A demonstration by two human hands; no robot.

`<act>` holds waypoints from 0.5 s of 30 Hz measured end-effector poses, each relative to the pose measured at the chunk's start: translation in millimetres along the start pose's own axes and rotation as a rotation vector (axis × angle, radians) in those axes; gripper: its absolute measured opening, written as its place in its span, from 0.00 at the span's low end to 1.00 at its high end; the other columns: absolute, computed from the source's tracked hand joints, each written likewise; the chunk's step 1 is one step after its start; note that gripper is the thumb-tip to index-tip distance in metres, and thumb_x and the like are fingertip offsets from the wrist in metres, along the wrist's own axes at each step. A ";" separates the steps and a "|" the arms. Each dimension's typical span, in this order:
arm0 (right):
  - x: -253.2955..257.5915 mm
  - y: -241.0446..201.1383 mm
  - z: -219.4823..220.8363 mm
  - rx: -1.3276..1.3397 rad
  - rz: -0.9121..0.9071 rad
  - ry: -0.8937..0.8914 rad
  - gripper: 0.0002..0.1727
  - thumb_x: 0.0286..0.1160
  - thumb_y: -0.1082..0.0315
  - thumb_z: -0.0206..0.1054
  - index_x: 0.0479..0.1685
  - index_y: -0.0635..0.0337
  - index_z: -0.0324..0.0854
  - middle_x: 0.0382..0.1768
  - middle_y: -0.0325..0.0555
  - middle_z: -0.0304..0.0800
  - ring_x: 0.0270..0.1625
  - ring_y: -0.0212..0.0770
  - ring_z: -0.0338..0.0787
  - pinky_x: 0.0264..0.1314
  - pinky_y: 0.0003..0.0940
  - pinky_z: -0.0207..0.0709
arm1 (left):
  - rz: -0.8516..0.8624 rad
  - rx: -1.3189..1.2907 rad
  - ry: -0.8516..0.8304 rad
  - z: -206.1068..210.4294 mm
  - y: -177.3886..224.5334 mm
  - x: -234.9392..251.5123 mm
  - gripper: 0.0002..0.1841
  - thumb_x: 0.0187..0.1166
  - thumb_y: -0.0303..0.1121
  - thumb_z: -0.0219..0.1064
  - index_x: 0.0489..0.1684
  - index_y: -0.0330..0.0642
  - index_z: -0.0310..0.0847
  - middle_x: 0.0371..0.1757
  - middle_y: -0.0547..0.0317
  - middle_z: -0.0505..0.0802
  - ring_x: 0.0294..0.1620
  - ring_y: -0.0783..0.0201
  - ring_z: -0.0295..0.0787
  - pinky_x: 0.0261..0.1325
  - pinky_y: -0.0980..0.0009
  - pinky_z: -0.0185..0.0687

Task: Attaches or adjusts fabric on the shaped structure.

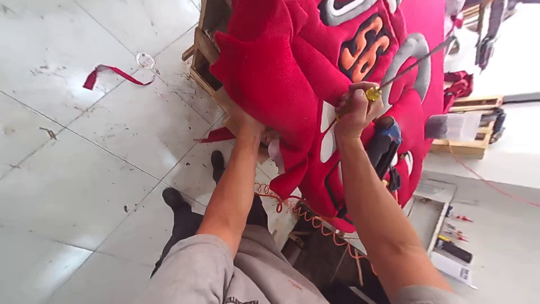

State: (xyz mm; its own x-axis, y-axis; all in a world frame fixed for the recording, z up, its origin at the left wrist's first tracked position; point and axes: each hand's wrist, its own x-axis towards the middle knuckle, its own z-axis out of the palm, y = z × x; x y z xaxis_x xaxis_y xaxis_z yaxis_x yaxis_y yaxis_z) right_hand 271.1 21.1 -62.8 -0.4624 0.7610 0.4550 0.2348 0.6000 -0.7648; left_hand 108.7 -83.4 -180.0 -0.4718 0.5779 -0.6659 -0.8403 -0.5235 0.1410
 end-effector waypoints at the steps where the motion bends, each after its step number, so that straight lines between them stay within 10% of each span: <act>1: 0.6 0.7 -0.4 0.000 0.003 0.006 0.12 0.83 0.67 0.50 0.49 0.60 0.79 0.27 0.29 0.84 0.26 0.27 0.84 0.27 0.28 0.82 | 0.002 -0.020 -0.007 -4.6 -2.8 -1.1 0.28 0.92 0.53 0.30 0.55 0.45 0.74 0.46 0.54 0.88 0.51 0.59 0.87 0.55 0.51 0.85; 6: 1.8 1.6 -2.0 -0.001 0.005 0.034 0.12 0.83 0.67 0.49 0.45 0.61 0.79 0.25 0.30 0.84 0.25 0.28 0.85 0.25 0.29 0.83 | -0.161 -0.174 -0.007 -29.6 -21.6 -30.9 0.46 0.78 0.76 0.23 0.71 0.50 0.72 0.65 0.54 0.87 0.72 0.54 0.81 0.70 0.37 0.77; 15: 0.2 -0.1 -1.2 0.000 0.024 0.078 0.10 0.82 0.69 0.51 0.43 0.59 0.79 0.25 0.28 0.84 0.24 0.28 0.86 0.24 0.29 0.83 | -0.055 -0.079 0.102 5.1 -8.9 -28.1 0.35 0.87 0.63 0.31 0.64 0.42 0.72 0.55 0.46 0.87 0.59 0.51 0.86 0.59 0.39 0.82</act>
State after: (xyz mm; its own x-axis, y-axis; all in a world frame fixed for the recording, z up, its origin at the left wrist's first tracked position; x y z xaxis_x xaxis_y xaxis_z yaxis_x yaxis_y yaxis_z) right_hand 272.0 21.5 -62.1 -0.3889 0.7919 0.4708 0.2452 0.5815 -0.7757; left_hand 128.0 -91.9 -158.8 -0.3928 0.5428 -0.7423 -0.8386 -0.5428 0.0468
